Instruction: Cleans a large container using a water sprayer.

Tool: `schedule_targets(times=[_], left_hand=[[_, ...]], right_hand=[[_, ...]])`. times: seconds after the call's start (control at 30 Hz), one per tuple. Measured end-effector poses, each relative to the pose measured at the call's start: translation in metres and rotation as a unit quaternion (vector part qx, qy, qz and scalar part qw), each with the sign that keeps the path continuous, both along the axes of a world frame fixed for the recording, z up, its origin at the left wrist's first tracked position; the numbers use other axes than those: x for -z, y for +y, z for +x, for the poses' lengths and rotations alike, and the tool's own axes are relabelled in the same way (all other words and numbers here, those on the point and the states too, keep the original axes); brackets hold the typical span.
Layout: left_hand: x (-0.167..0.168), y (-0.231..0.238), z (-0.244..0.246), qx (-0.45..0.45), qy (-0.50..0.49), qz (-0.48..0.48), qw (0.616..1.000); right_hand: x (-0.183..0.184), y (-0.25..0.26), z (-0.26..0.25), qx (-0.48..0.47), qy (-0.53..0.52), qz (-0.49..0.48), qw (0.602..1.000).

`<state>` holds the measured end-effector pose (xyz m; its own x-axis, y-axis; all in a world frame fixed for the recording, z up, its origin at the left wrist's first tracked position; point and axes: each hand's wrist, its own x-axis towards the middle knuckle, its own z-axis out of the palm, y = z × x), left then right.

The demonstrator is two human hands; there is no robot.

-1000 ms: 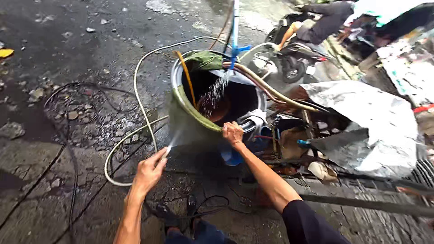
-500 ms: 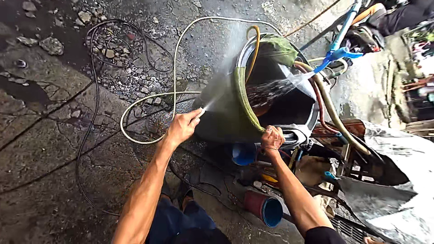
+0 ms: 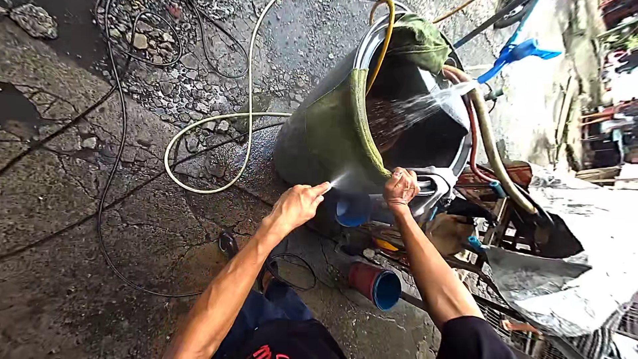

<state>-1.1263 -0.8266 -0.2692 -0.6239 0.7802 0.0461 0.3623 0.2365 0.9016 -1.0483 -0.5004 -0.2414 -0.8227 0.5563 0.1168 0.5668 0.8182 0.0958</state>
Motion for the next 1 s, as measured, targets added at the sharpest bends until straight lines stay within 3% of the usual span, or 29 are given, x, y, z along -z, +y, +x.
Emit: schedule_targets(times=[0.1, 0.2, 0.3, 0.47, 0.63, 0.7, 0.77, 0.9, 1.0], left_hand=[[0.000, 0.012, 0.014, 0.014, 0.014, 0.002, 1.000], [0.026, 0.014, 0.015, 0.023, -0.038, -0.088, 0.995], [0.052, 0.002, 0.006, -0.011, -0.073, -0.144, 0.987], [0.083, -0.019, -0.005, -0.087, -0.097, -0.150, 0.980], [0.068, -0.031, -0.015, -0.122, -0.074, -0.084, 0.986], [0.061, -0.028, -0.010, -0.085, -0.067, -0.055, 0.993], [0.060, -0.026, -0.011, -0.049, -0.081, -0.069, 0.993], [0.066, -0.027, -0.021, -0.097, -0.102, -0.152, 0.978], [0.063, -0.019, -0.016, -0.033, -0.101, -0.135, 0.985]], right_hand=[[0.001, 0.003, -0.001, -0.005, -0.008, 0.006, 1.000], [0.001, 0.002, -0.001, 0.001, -0.015, 0.000, 1.000], [0.000, 0.003, -0.003, -0.006, -0.011, 0.002, 1.000], [0.004, 0.005, 0.000, -0.004, -0.014, 0.005, 1.000], [0.001, 0.001, -0.005, -0.003, -0.008, -0.006, 1.000], [0.001, 0.003, -0.004, -0.002, -0.012, -0.003, 1.000], [0.003, 0.005, -0.005, -0.003, -0.011, -0.002, 1.000], [0.002, 0.002, -0.006, 0.008, -0.008, 0.000, 1.000], [0.001, 0.002, -0.007, 0.015, -0.012, 0.004, 1.000]])
